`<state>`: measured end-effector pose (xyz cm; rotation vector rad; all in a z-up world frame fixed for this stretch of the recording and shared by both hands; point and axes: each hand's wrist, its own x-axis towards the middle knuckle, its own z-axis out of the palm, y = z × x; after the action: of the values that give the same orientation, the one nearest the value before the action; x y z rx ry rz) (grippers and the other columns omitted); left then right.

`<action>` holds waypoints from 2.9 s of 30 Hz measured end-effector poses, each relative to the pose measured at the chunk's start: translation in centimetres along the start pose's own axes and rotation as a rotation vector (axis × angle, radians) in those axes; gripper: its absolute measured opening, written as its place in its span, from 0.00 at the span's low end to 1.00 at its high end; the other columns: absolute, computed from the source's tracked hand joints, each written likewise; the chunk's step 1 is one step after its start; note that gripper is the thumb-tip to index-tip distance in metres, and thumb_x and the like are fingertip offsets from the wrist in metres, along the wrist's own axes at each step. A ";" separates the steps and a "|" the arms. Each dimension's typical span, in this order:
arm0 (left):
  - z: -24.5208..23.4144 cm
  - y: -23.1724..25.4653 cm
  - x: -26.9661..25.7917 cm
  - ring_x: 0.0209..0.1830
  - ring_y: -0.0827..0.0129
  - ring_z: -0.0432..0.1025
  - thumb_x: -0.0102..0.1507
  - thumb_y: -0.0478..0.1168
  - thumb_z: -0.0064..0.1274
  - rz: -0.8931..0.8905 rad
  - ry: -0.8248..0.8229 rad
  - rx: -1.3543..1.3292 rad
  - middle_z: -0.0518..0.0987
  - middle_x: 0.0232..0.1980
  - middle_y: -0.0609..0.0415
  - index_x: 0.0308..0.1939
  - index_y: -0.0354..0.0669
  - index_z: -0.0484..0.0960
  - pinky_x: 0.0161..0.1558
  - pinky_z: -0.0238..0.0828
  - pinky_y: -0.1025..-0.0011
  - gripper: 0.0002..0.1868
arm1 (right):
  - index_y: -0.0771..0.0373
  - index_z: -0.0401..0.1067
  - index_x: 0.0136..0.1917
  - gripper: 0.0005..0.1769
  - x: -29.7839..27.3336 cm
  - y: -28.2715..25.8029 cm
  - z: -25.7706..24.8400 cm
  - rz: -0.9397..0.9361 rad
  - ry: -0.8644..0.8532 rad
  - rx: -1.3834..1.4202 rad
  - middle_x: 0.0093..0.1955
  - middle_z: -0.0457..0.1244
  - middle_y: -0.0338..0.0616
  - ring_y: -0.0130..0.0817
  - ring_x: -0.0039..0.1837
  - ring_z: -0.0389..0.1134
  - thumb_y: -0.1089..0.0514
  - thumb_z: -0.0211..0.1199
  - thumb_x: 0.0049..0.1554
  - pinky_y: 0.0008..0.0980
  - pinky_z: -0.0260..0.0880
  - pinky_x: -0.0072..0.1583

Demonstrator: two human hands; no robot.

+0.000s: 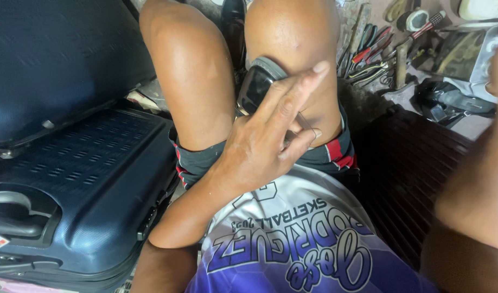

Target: The person is sewing a black shoe using a needle and thread. They repeatedly push the needle through the shoe's upper and pull the thread to secure the stitches.

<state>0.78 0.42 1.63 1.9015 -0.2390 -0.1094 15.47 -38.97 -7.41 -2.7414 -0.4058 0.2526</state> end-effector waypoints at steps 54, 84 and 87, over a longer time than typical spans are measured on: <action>-2.4 -3.2 -5.6 0.34 0.82 0.70 0.72 0.33 0.56 -0.228 0.273 -0.324 0.79 0.48 0.55 0.43 0.37 0.78 0.38 0.67 0.80 0.04 | 0.65 0.69 0.71 0.37 -2.5 -25.2 3.4 -0.110 -0.131 0.648 0.43 0.62 0.34 0.15 0.39 0.58 0.60 0.83 0.54 0.19 0.60 0.44; -6.3 -9.3 -10.6 0.41 0.76 0.69 0.63 0.33 0.57 -0.395 0.954 0.122 0.70 0.59 0.50 0.46 0.38 0.72 0.36 0.66 0.78 0.11 | 0.63 0.66 0.68 0.37 -2.4 -25.4 4.4 -0.146 -0.094 0.468 0.31 0.55 0.34 0.19 0.33 0.55 0.57 0.85 0.55 0.20 0.57 0.39; -5.3 -5.9 -8.5 0.63 0.53 0.72 0.68 0.32 0.53 -0.135 0.538 0.407 0.75 0.63 0.44 0.60 0.39 0.75 0.67 0.68 0.65 0.17 | 0.61 0.61 0.74 0.44 -2.9 -25.3 3.2 -0.150 -0.170 0.352 0.33 0.56 0.34 0.23 0.36 0.60 0.51 0.84 0.54 0.25 0.61 0.40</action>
<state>-5.86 9.06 -2.48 2.2681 0.2522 0.3857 5.84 -16.16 -0.55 -2.3409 -0.5527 0.4713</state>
